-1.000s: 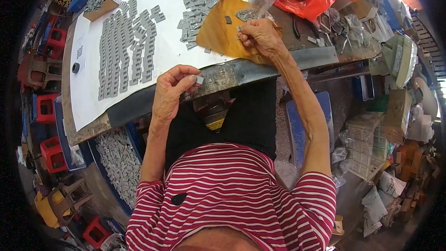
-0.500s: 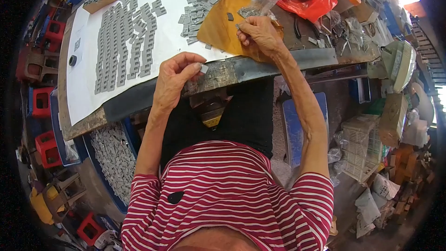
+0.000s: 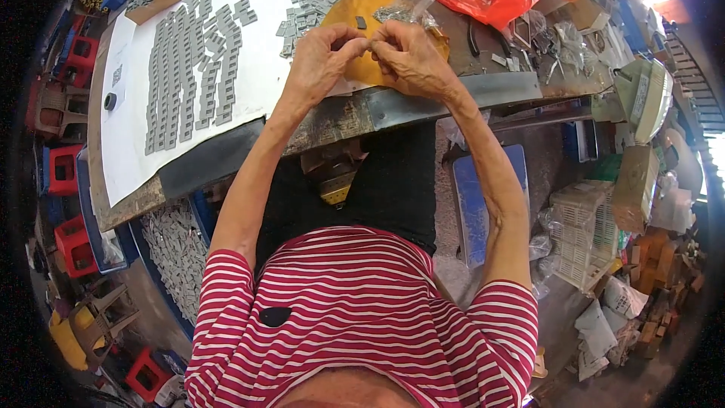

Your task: Inspecting and sorting small grey hardware components at a workbench.

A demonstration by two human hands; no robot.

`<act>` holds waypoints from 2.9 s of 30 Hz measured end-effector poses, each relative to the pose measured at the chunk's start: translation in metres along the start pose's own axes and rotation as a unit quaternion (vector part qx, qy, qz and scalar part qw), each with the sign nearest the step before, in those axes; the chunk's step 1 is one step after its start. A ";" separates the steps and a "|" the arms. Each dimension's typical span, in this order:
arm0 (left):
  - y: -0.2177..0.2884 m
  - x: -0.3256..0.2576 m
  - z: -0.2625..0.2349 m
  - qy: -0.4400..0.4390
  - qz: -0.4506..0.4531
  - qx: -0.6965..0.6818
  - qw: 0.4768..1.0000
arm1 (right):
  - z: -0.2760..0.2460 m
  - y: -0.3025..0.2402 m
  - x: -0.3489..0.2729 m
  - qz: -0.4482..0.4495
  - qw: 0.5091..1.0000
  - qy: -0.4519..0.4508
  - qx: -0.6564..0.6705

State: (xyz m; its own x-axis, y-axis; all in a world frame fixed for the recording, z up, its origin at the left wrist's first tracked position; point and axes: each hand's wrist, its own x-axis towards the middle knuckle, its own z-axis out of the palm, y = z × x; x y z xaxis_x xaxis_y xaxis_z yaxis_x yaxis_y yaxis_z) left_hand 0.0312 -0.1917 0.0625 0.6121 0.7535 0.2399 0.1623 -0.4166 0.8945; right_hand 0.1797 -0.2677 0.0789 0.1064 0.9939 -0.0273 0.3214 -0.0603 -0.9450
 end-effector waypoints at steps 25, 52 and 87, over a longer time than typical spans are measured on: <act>-0.003 -0.014 0.006 0.015 -0.075 -0.205 0.976 | 0.005 -0.003 -0.009 0.019 0.994 0.018 0.105; 0.003 -0.061 -0.001 0.112 -0.131 -0.388 0.905 | 0.088 -0.002 -0.019 -0.103 0.934 0.328 0.097; 0.007 -0.091 -0.011 0.117 -0.032 -0.153 0.981 | 0.100 -0.019 -0.054 -0.029 0.973 0.175 0.147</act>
State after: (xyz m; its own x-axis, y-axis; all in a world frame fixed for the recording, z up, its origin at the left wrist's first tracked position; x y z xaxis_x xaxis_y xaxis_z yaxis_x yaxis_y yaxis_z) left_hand -0.0315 -0.2574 0.0513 0.4086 0.8842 0.2265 -0.0670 -0.2185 0.9735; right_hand 0.0737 -0.3109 0.0652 0.4264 0.8998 0.0925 0.0592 0.0743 -0.9955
